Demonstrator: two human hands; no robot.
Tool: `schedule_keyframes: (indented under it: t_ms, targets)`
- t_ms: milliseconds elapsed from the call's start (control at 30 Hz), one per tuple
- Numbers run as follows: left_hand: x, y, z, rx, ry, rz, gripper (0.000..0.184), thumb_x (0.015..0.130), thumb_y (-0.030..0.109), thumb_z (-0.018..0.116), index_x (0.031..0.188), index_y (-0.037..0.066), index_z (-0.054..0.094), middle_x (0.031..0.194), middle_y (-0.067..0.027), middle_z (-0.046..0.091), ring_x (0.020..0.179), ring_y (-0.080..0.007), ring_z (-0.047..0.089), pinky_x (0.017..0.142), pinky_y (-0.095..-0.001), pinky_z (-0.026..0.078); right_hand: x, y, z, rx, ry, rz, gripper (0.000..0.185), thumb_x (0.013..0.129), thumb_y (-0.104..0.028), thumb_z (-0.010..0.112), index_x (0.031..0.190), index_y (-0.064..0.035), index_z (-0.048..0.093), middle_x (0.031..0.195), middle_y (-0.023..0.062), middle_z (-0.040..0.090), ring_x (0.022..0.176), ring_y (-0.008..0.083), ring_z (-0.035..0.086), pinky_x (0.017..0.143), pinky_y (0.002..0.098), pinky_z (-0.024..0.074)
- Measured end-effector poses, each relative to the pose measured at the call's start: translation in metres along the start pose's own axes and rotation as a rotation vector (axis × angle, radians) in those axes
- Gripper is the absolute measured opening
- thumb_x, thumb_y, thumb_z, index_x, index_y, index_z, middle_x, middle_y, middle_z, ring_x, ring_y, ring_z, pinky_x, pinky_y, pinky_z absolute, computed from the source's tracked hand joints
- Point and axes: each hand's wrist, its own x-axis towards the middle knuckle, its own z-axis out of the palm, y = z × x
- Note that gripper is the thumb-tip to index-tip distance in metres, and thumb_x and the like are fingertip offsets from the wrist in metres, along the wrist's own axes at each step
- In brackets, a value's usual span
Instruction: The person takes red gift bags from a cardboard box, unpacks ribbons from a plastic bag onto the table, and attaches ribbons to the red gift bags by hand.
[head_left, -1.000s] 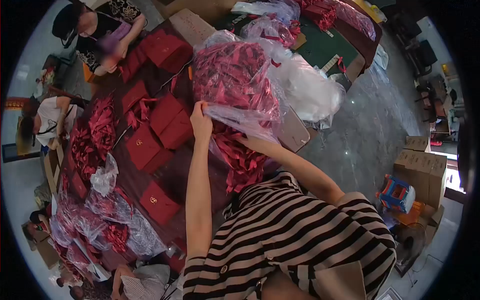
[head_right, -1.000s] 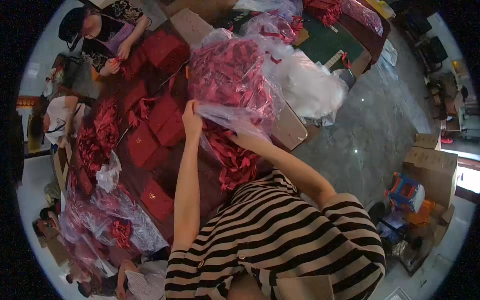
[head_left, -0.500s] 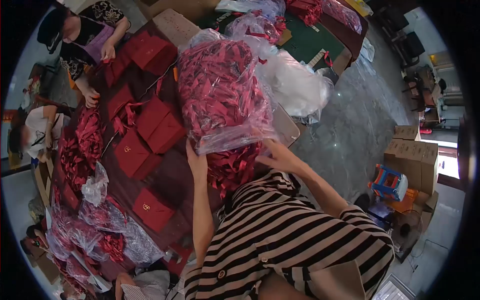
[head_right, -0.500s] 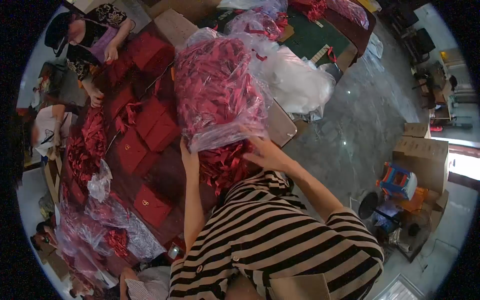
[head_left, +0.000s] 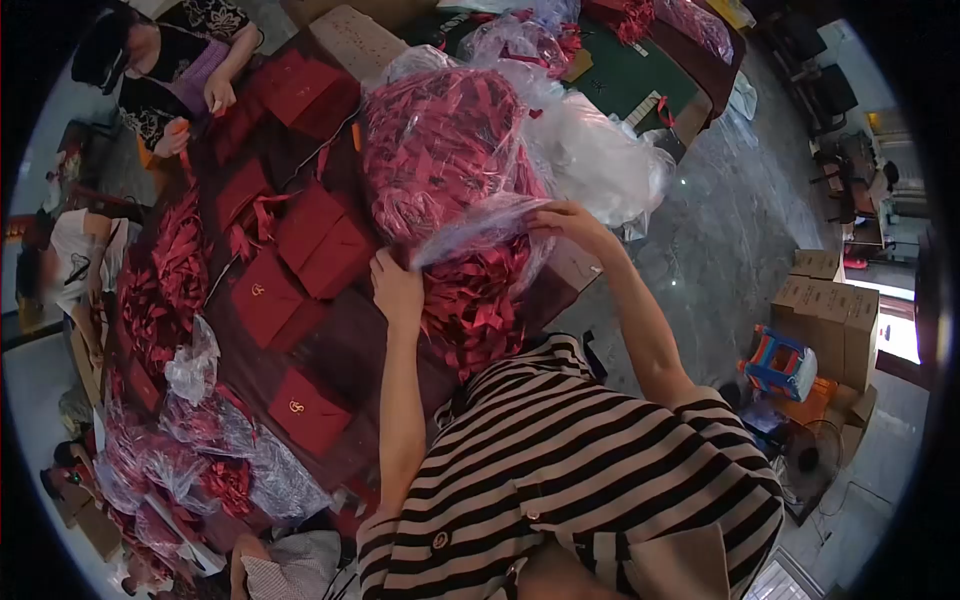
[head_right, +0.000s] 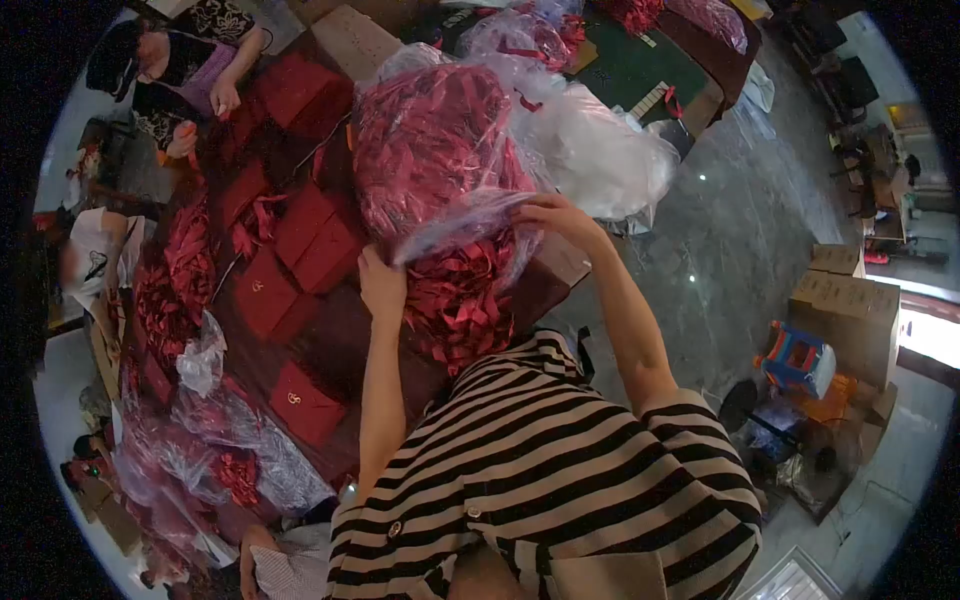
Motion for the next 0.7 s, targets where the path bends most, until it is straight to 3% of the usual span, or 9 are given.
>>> schedule_keyframes:
  t_ms: [100, 167, 267, 333, 400, 467, 567, 633, 700]
  targets:
    - [-0.03, 0.002, -0.01, 0.031, -0.031, -0.076, 0.06, 0.088, 0.047, 0.059, 0.126, 0.002, 0.046, 0.113, -0.0249, 0.049, 0.108, -0.0457, 0.048, 0.087, -0.0508, 0.044, -0.032, 0.013, -0.006, 0.193, -0.063, 0.042, 0.034, 0.092, -0.018, 0.062, 0.121, -0.0002, 0.06, 0.115, 0.0041, 0.063, 0.102, 0.0156, 0.059, 0.089, 0.0287, 0.0462]
    - [-0.032, -0.012, 0.007, -0.001, 0.002, -0.068, 0.069, 0.087, 0.049, 0.06, 0.133, 0.001, 0.042, 0.116, -0.0258, 0.048, 0.109, -0.0465, 0.046, 0.093, -0.05, 0.041, -0.045, 0.02, -0.004, -0.162, -0.008, -0.067, 0.036, 0.092, -0.017, 0.062, 0.123, 0.0001, 0.059, 0.117, 0.0051, 0.063, 0.104, 0.0157, 0.058, 0.09, 0.0298, 0.0455]
    - [-0.029, -0.009, 0.015, 0.126, 0.154, -0.103, 0.07, 0.088, 0.049, 0.059, 0.134, -0.001, 0.043, 0.123, -0.0266, 0.047, 0.112, -0.0475, 0.045, 0.097, -0.0488, 0.038, -0.054, 0.019, -0.002, -0.289, 0.096, -0.003, 0.031, 0.09, -0.019, 0.063, 0.116, -0.0015, 0.061, 0.108, 0.0093, 0.064, 0.103, 0.019, 0.06, 0.085, 0.0324, 0.0481]
    - [-0.022, -0.012, 0.014, -0.267, -0.018, -0.179, 0.067, 0.09, 0.048, 0.057, 0.133, -0.002, 0.046, 0.128, -0.0277, 0.047, 0.116, -0.0473, 0.044, 0.1, -0.0467, 0.036, -0.056, 0.01, 0.009, -0.434, 0.179, 0.049, 0.03, 0.089, -0.019, 0.064, 0.113, -0.0019, 0.062, 0.104, 0.0118, 0.064, 0.101, 0.0217, 0.06, 0.083, 0.0336, 0.0486]
    - [-0.001, -0.009, 0.007, -0.467, -0.089, -0.264, 0.059, 0.093, 0.045, 0.055, 0.128, -0.002, 0.049, 0.125, -0.0243, 0.052, 0.118, -0.0384, 0.047, 0.101, -0.042, 0.036, -0.049, 0.005, 0.027, -0.996, 0.377, -0.18, 0.031, 0.087, -0.017, 0.064, 0.114, -0.0026, 0.058, 0.104, 0.0176, 0.061, 0.098, 0.0293, 0.061, 0.081, 0.0378, 0.0488]
    - [0.021, 0.001, -0.007, -1.101, -0.327, -0.861, 0.052, 0.094, 0.04, 0.054, 0.123, -0.003, 0.051, 0.12, -0.0175, 0.057, 0.114, -0.0276, 0.052, 0.099, -0.0371, 0.038, -0.024, 0.024, 0.037, -0.911, 0.383, -0.268, 0.042, 0.086, -0.016, 0.064, 0.124, -0.0022, 0.05, 0.11, 0.0209, 0.057, 0.095, 0.035, 0.06, 0.08, 0.039, 0.0482]
    - [0.016, -0.003, 0.015, -1.262, -0.203, -0.746, 0.039, 0.096, 0.032, 0.051, 0.12, 0.002, 0.055, 0.12, -0.0109, 0.058, 0.111, -0.0218, 0.054, 0.098, -0.0337, 0.04, 0.005, 0.023, 0.07, -0.741, 0.45, -0.539, 0.052, 0.085, -0.013, 0.063, 0.131, -0.0012, 0.041, 0.113, 0.0213, 0.055, 0.098, 0.0352, 0.059, 0.082, 0.0382, 0.0473]
    - [0.016, 0.002, 0.022, -1.398, -0.135, -0.655, 0.036, 0.096, 0.03, 0.05, 0.121, 0.004, 0.056, 0.12, -0.0094, 0.058, 0.111, -0.022, 0.054, 0.098, -0.0339, 0.041, 0.015, 0.022, 0.082, 0.023, 0.395, -0.311, 0.049, 0.085, -0.006, 0.061, 0.131, 0.0008, 0.044, 0.129, 0.0136, 0.053, 0.116, 0.0201, 0.053, 0.1, 0.0319, 0.0395]
    - [0.022, 0.003, 0.03, -1.527, -0.318, -0.796, 0.036, 0.095, 0.03, 0.05, 0.123, 0.008, 0.056, 0.124, -0.0056, 0.058, 0.112, -0.0207, 0.054, 0.1, -0.0354, 0.04, 0.043, 0.048, 0.061, 0.172, 0.423, -0.118, 0.048, 0.082, -0.002, 0.06, 0.128, -0.0018, 0.047, 0.119, 0.0105, 0.059, 0.104, 0.0282, 0.059, 0.09, 0.0337, 0.045]
